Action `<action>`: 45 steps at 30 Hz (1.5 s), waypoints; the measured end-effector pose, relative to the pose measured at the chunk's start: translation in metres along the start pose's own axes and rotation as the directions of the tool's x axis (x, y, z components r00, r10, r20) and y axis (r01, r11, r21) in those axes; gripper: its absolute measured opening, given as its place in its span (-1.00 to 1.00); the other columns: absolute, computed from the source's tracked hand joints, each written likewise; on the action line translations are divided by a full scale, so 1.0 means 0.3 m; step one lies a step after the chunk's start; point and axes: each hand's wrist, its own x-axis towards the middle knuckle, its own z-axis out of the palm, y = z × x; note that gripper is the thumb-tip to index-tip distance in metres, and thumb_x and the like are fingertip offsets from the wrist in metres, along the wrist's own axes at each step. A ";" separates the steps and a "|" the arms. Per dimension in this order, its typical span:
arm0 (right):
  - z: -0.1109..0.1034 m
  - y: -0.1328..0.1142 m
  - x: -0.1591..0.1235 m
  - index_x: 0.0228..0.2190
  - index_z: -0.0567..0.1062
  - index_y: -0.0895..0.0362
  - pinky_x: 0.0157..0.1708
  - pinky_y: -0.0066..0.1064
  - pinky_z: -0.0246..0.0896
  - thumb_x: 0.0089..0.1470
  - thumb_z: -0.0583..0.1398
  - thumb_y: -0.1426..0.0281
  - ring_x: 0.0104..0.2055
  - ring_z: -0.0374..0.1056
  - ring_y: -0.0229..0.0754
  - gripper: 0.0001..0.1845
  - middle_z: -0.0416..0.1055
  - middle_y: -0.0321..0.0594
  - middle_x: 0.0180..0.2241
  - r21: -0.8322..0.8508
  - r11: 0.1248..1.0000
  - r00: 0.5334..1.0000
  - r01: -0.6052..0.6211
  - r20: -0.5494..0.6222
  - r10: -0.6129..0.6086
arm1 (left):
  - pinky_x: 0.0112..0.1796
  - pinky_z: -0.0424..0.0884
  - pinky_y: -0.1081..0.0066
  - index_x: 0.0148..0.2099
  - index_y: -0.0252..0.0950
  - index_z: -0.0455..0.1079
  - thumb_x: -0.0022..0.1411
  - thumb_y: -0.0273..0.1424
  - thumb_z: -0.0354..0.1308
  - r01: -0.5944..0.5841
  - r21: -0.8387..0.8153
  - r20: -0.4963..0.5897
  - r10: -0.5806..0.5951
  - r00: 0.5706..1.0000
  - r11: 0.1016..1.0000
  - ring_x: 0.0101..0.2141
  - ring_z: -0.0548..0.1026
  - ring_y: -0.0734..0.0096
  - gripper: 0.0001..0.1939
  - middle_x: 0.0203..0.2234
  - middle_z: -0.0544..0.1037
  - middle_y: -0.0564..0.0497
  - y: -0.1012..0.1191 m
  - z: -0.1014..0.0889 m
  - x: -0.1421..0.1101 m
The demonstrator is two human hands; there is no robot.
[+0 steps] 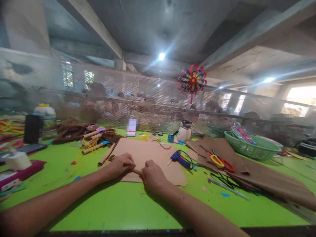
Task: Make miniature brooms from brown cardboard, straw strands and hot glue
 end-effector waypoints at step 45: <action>-0.036 -0.013 -0.027 -0.38 0.47 0.20 -0.40 -0.38 0.11 0.05 0.10 0.48 -0.32 0.27 -0.18 -0.86 0.40 -0.16 -0.37 -0.071 0.994 0.997 0.077 -0.010 -0.078 | -0.28 0.24 0.39 -0.48 -0.31 0.41 0.18 -0.48 -0.02 -0.085 0.284 0.195 0.030 0.980 0.955 -0.35 0.34 0.37 -0.75 -0.45 0.42 -0.03 0.076 -0.040 0.045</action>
